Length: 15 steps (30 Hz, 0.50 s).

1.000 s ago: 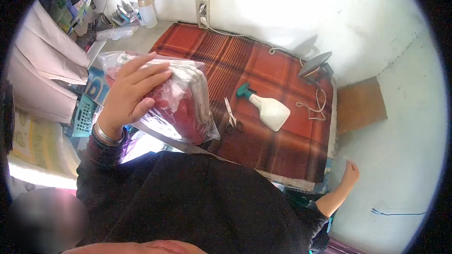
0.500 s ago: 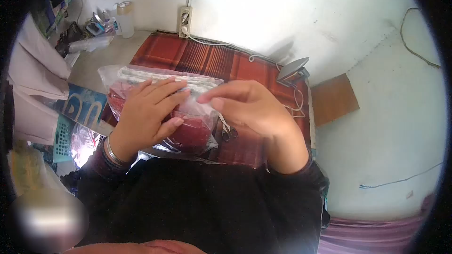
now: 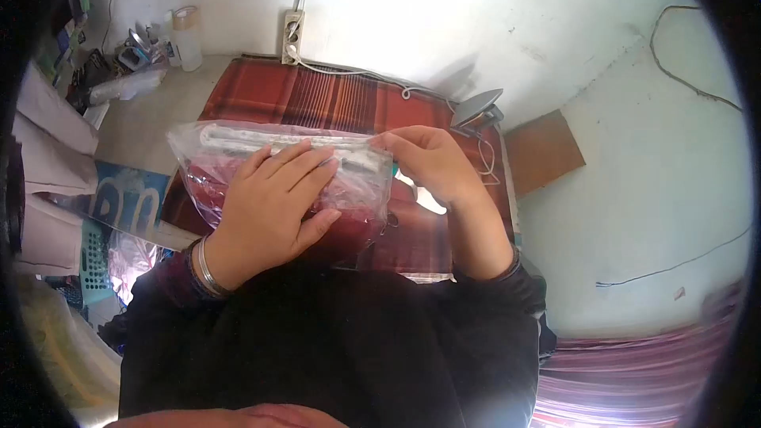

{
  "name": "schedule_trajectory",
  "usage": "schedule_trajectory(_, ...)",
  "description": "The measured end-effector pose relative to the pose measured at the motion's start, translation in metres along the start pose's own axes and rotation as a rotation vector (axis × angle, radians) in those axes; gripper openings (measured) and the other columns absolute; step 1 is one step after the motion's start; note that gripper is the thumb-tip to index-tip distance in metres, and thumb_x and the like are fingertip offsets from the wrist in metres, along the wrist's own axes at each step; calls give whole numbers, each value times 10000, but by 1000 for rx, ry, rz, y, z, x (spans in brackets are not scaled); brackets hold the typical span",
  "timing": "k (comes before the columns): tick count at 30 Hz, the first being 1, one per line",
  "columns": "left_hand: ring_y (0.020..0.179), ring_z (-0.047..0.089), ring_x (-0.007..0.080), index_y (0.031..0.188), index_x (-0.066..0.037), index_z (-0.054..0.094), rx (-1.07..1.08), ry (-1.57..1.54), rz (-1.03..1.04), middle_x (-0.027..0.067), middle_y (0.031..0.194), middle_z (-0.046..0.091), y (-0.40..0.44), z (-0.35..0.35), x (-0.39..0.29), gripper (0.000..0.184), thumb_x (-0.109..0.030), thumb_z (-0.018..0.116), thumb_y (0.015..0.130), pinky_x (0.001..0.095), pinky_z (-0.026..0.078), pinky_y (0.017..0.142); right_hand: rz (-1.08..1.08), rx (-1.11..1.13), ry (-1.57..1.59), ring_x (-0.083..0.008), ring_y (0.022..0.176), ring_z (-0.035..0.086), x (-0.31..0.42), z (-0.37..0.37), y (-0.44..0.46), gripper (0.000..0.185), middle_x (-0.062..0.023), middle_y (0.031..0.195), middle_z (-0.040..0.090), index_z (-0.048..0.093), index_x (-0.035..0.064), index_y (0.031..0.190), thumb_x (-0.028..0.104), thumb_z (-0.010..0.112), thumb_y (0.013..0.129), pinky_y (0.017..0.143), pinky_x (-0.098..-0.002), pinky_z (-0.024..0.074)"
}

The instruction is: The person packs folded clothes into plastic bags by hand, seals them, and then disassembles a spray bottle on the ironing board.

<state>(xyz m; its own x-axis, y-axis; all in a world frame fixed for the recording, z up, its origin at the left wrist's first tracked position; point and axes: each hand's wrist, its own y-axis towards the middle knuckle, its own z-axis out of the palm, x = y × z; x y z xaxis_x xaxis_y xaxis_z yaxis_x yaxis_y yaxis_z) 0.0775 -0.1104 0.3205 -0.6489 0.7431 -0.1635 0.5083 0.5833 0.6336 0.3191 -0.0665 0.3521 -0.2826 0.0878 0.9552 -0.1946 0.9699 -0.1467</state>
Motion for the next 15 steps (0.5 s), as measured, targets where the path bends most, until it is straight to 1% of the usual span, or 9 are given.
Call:
schedule_trajectory(2,1181,526,290,1168,-57,599,-2,-2,5,99,1253,577,1,0,1,460,-363,615,826,475,376,988,-111,-71,-30,-34,587,480,-3,7,-3,254,-24,699,624,684,-11,1024,199,568,939,522,-219,384)
schedule_trajectory(3,1182,524,290,1167,-56,600,-3,-3,4,98,1253,577,1,1,2,460,-365,615,827,476,378,986,-111,-76,-26,-34,587,480,-3,9,-5,254,-24,699,624,684,-11,1024,199,568,939,522,-219,384)
schedule_trajectory(5,1186,522,287,1169,-58,599,4,4,4,95,1255,577,2,1,2,458,-363,615,827,475,375,988,-272,-175,-402,-125,618,578,-2,12,-10,272,-85,776,679,694,30,1035,247,564,934,580,-296,459)
schedule_trajectory(6,1190,520,285,1170,-60,598,8,12,-3,91,1257,576,3,2,1,456,-360,616,827,473,371,989,-268,-180,-399,-125,618,578,0,18,-14,272,-85,776,679,694,30,1035,247,564,934,580,-296,459)
schedule_trajectory(8,1193,519,282,1172,-63,597,27,18,-4,87,1260,575,5,2,1,453,-357,616,827,472,367,991,-327,-342,-750,-237,667,624,4,27,-22,322,-112,759,667,697,51,1032,320,556,923,636,-372,486)
schedule_trajectory(9,1196,518,279,1174,-67,597,36,31,-14,83,1263,574,5,1,2,450,-353,616,827,470,363,994,-322,-345,-747,-237,667,624,3,26,-23,322,-112,759,667,697,51,1032,320,556,923,636,-372,486)
schedule_trajectory(11,1199,517,275,1173,-70,597,47,35,-17,81,1265,573,6,1,1,446,-351,617,827,470,359,996,-557,-402,-1074,-294,732,632,0,25,-23,376,-118,756,639,692,77,1050,393,554,900,634,-390,490)
schedule_trajectory(12,1201,516,271,1172,-73,598,52,41,-25,79,1268,572,6,1,1,443,-349,617,826,469,355,998,-553,-405,-1071,-294,732,632,-1,24,-23,376,-118,756,639,692,77,1050,393,554,900,634,-390,490)
schedule_trajectory(15,1202,515,272,1176,-76,597,56,38,-22,79,1268,572,6,0,0,449,-350,620,822,473,353,999,-541,-504,-1213,-277,847,622,-4,19,-22,383,-93,839,632,679,120,1091,410,591,857,692,-384,490)
